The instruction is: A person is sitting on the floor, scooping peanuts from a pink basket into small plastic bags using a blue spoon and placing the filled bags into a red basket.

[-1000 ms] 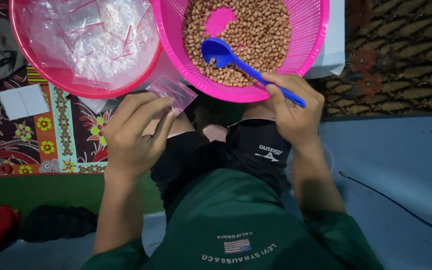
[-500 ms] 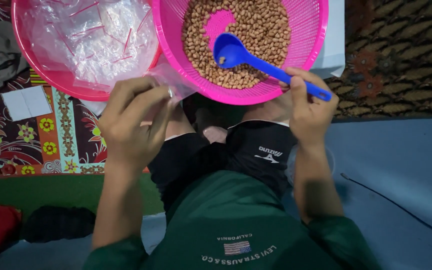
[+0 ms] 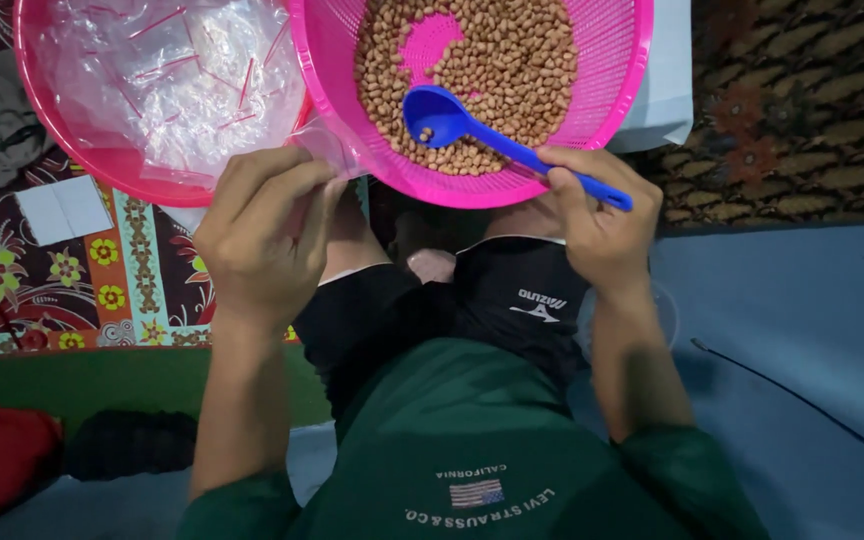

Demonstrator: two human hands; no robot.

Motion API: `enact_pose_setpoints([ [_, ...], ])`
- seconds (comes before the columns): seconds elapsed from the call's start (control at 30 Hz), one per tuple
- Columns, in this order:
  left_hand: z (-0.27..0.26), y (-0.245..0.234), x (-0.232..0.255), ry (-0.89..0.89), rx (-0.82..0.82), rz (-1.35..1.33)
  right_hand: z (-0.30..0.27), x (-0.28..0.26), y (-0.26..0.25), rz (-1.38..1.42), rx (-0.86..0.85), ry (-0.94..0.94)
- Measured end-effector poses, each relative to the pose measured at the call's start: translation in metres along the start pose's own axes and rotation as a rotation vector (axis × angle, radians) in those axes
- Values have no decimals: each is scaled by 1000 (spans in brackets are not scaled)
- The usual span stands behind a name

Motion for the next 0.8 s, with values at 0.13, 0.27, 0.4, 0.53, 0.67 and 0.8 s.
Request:
enact_pose_setpoints([
  [0.13, -1, 2, 0, -10, -18, -16, 0, 3, -4, 5, 16, 11],
  [0.27, 1, 5, -1, 11, -26, -3, 0, 6, -7, 44, -1, 42],
  [0.4, 2, 8, 1, 25, -40, -13, 1, 0, -7, -5, -72, 27],
  [0.53, 4, 12, 4, 22, -48, -20, 1, 2, -5, 4, -70, 20],
  [0.67, 1, 12, 1, 17, -62, -6, -1, 9, -5, 83, -6, 92],
  [0.8, 1, 12, -1, 19, -62, 3, 0, 8, -5, 101, 24, 72],
])
Point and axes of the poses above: each hand's wrist, its own z-axis towards the middle knuckle, its own y-axis out of the palm, x = y × z, the point moved 3 cm from there along z, towards the middle knuckle, and after that the axes turned 10 degrees about x, right-handed, at the moved point
